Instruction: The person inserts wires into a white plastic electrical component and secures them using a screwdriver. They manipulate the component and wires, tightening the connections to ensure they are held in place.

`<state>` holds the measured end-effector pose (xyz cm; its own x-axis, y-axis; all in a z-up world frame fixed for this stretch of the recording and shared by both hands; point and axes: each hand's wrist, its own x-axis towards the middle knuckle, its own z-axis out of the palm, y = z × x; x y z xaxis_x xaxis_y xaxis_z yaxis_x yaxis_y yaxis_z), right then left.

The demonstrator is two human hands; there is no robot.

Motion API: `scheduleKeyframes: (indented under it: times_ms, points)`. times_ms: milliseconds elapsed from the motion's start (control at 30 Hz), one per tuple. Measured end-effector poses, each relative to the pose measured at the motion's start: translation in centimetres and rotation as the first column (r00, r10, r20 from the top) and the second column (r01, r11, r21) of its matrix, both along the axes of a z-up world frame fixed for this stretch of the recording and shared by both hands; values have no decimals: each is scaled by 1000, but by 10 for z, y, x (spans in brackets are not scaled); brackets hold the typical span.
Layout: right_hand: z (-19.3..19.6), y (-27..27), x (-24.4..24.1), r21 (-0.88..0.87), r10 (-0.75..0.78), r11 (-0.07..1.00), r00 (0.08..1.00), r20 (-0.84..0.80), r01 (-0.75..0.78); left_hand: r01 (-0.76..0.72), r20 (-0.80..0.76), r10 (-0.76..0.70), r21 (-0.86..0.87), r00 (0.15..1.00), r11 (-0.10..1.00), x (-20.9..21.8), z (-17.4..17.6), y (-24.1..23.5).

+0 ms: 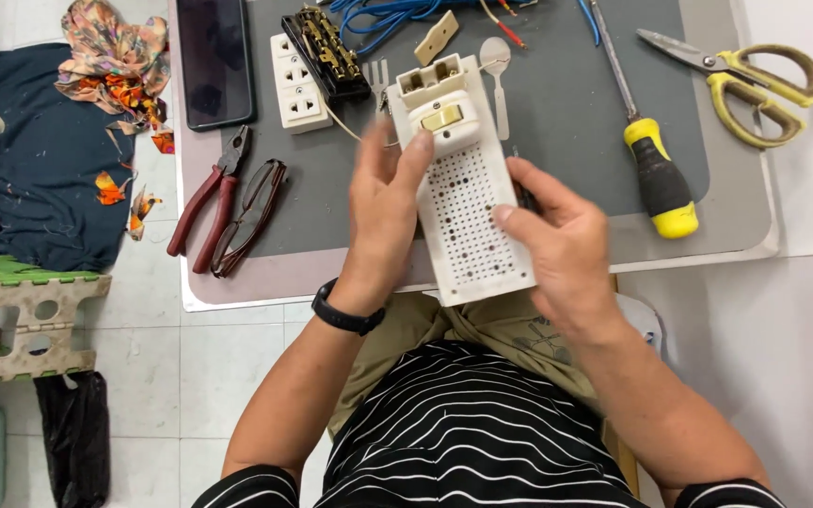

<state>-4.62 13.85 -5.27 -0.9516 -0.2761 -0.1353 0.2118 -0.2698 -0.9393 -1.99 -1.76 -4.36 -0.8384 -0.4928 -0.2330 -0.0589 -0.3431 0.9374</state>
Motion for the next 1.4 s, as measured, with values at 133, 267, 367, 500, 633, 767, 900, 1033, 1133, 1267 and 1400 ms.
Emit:
scheduleKeyframes:
  times_ms: [133,267,367,500,633,767,900,1033,1133,1267,1400]
  points:
    - [-1,12,-15,40,7,999,1000,24,-8,-83,-146,-39,-742,989,665,8,-3,-18]
    - [-2,16,-18,8,24,1000,993,116,-25,90,-27,-227,-867,974,490,0,3,-26]
    - [-7,22,-18,9,40,999,989,144,-42,126,-57,-293,-812,954,570,-9,-9,-33]
    - [22,21,-20,54,17,998,926,378,-40,47,-91,-381,-940,920,339,-14,-3,-38]
    - [27,23,-22,35,40,998,919,391,-58,6,-130,-406,-948,905,319,-18,-2,-43]
    - [26,25,-25,27,56,997,912,406,-74,10,-122,-405,-951,906,309,-19,1,-42]
    - [31,26,-28,25,59,997,899,434,-77,4,-130,-420,-953,898,304,-17,5,-39]
    - [40,27,-30,10,74,996,888,455,-88,96,39,-483,-991,875,93,-18,13,-41]
    - [41,27,-31,16,86,994,882,462,-105,121,151,-480,-988,864,-93,-21,21,-42]
    - [41,28,-32,12,95,993,880,465,-114,75,247,-449,-927,859,-368,-28,22,-45]
    - [42,30,-35,20,91,993,869,487,-115,59,274,-461,-901,844,-429,-32,29,-49]
